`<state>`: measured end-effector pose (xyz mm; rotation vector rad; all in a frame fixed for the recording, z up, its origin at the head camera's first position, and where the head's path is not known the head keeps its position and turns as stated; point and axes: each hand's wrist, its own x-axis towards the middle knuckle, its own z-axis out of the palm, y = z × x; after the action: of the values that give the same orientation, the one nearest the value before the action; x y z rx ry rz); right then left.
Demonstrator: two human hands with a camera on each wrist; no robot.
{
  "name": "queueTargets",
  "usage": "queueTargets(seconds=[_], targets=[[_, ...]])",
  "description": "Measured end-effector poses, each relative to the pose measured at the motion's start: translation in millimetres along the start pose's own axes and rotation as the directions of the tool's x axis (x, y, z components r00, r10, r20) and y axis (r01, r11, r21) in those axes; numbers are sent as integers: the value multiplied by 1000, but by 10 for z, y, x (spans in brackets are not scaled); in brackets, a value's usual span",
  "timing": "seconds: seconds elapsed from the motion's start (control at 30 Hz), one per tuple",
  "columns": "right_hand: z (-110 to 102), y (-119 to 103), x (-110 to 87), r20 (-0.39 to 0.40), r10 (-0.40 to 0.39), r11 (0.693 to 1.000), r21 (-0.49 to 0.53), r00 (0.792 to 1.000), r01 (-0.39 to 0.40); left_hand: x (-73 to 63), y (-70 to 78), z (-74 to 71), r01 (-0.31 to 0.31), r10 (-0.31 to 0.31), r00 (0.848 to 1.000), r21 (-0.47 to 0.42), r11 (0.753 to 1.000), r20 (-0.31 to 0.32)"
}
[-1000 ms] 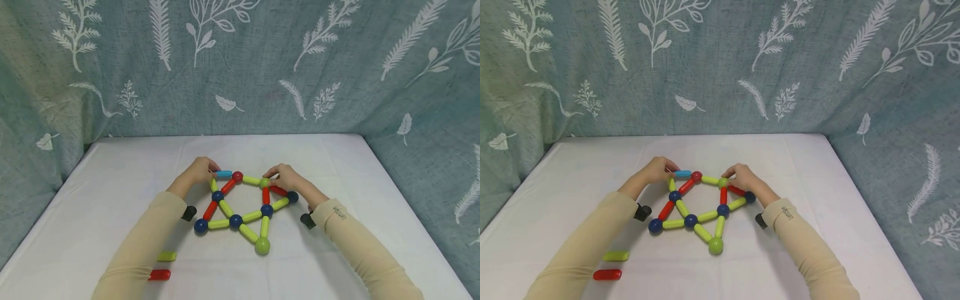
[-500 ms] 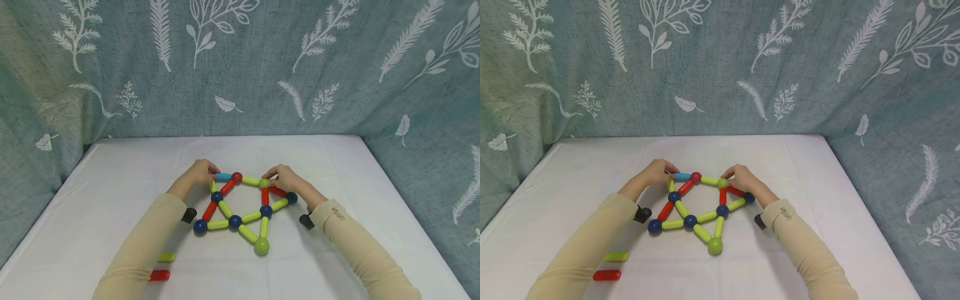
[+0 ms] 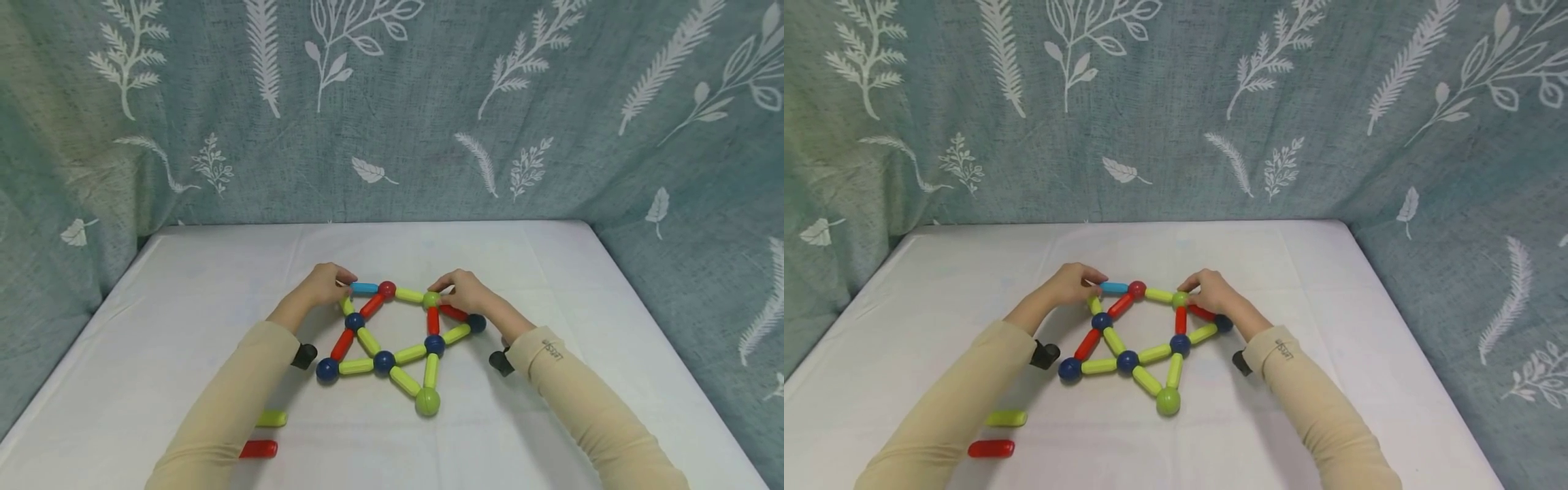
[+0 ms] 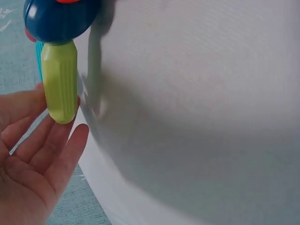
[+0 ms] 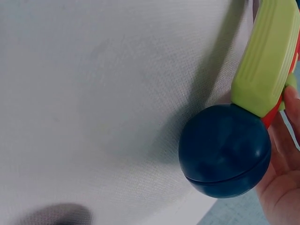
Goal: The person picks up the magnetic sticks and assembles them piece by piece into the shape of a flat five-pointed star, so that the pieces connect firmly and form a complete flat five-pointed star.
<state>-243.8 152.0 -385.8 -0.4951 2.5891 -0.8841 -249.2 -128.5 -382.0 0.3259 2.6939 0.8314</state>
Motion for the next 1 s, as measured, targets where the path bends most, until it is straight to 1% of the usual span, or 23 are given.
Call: queueTargets(seconds=[0.17,0.23,0.3,0.37,0.5,0.6,0.67,0.73,0.8,0.9,1.0], targets=[[11,6,0,-6,-1,1000,-3,1000,1,-44,2,-18,5,-5,1000,-22,1000,-17],[6,10,-4,-9,-4,1000,-6,1000,4,-74,22,-30,1,-1,1000,-10,1000,-19],[0,16,-13,-10,-9,1000,-5,1000,9,-135,51,-36,-13,14,1000,26,1000,-22],[-7,27,-25,-12,-17,1000,-9,1000,17,-226,93,-22,-26,29,999,75,997,-34],[-9,48,-65,-13,-5,1000,4,1000,5,-483,190,63,-68,75,996,158,985,-40],[-5,53,-102,-17,16,1000,7,1000,-16,-665,239,154,-109,109,994,185,977,12],[-2,47,-127,-22,24,1000,-4,999,-24,-772,261,208,-126,118,992,205,971,51],[5,38,-147,-25,32,999,-13,999,-32,-857,264,248,-140,126,989,228,963,71],[12,31,-166,-23,35,999,-28,999,-35,-936,257,269,-143,130,989,256,956,68],[20,19,-200,-16,36,998,-45,999,-37,-1031,225,278,-138,134,990,296,945,37],[20,17,-248,-8,18,998,-62,1000,-18,-1093,189,274,-122,125,992,309,943,12]])
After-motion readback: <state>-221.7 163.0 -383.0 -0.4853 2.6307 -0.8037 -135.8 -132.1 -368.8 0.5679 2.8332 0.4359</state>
